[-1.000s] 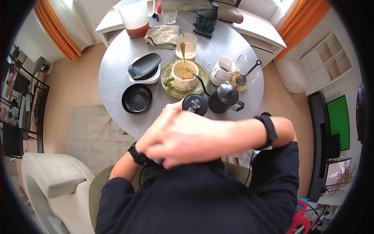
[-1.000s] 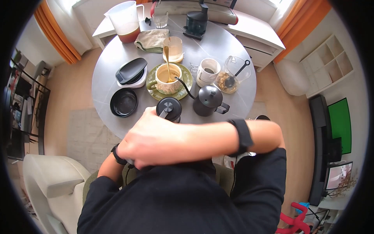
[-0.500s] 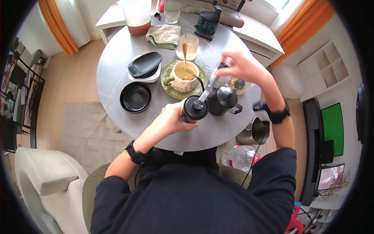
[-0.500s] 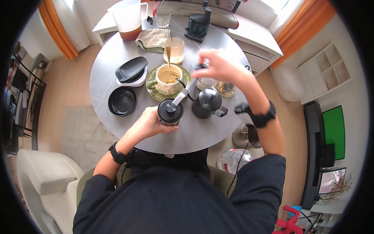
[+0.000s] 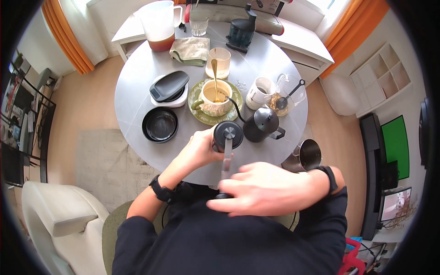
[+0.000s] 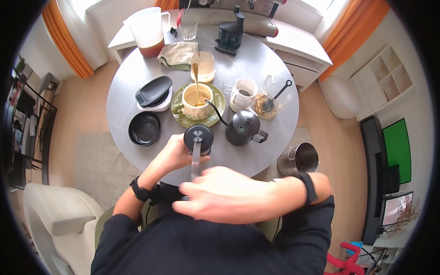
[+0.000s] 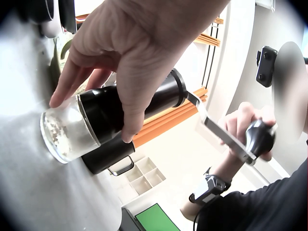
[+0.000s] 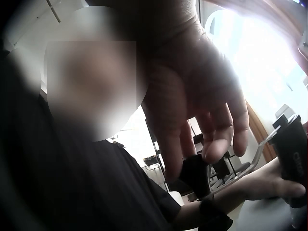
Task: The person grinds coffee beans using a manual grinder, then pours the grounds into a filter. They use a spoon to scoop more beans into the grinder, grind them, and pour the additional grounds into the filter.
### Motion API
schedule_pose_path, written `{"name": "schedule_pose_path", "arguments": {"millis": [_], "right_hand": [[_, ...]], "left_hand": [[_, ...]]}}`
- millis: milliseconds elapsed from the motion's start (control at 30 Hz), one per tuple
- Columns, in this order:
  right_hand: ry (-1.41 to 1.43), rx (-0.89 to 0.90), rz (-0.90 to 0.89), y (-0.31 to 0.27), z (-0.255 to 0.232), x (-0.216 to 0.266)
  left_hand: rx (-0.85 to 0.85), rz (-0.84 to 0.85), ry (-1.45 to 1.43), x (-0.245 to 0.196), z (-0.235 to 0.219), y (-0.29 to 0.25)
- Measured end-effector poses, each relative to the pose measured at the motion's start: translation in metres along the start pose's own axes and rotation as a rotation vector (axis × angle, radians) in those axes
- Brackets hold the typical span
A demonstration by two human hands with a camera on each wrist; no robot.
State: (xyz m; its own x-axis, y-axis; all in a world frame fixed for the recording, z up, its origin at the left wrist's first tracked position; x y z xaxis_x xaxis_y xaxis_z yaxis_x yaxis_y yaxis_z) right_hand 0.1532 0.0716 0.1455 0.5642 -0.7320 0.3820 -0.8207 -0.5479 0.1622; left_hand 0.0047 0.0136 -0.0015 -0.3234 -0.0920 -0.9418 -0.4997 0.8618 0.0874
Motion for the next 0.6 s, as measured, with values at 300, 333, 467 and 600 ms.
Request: {"name": "schedule_pose_path", "arguments": {"millis": [300,333,467,600], "right_hand": [[-0.319,-0.111,0.245,0.130,-0.008,-0.108],[-0.321,-0.107,0.350,0.126,-0.021,-0.119],[-0.484,-0.164,0.553,0.066,-0.050,-0.166],[-0.336,-0.169,0.710,-0.015,-0.072,-0.155]], "left_hand": [[0.015,0.180,0.137,0.002,-0.001,-0.001],[-0.001,0.153,0.127,-0.003,-0.002,-0.001],[-0.016,0.094,0.043,-0.010,-0.002,-0.002],[-0.017,0.063,0.018,-0.017,-0.004,-0.003]]}}
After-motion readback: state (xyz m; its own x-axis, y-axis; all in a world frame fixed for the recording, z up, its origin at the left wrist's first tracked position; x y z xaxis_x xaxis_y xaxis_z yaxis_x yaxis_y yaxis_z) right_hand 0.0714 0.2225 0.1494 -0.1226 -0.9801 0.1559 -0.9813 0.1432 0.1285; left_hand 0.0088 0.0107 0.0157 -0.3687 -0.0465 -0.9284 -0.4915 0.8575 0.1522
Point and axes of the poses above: each hand's wrist, its own y-axis towards the middle knuckle, its own z-axis out of the palm, x = y × z, the point moved 2 cm from there along y, towards the middle knuckle, and after that the axes turned 10 degrees about -x, right-handed, at the moved point
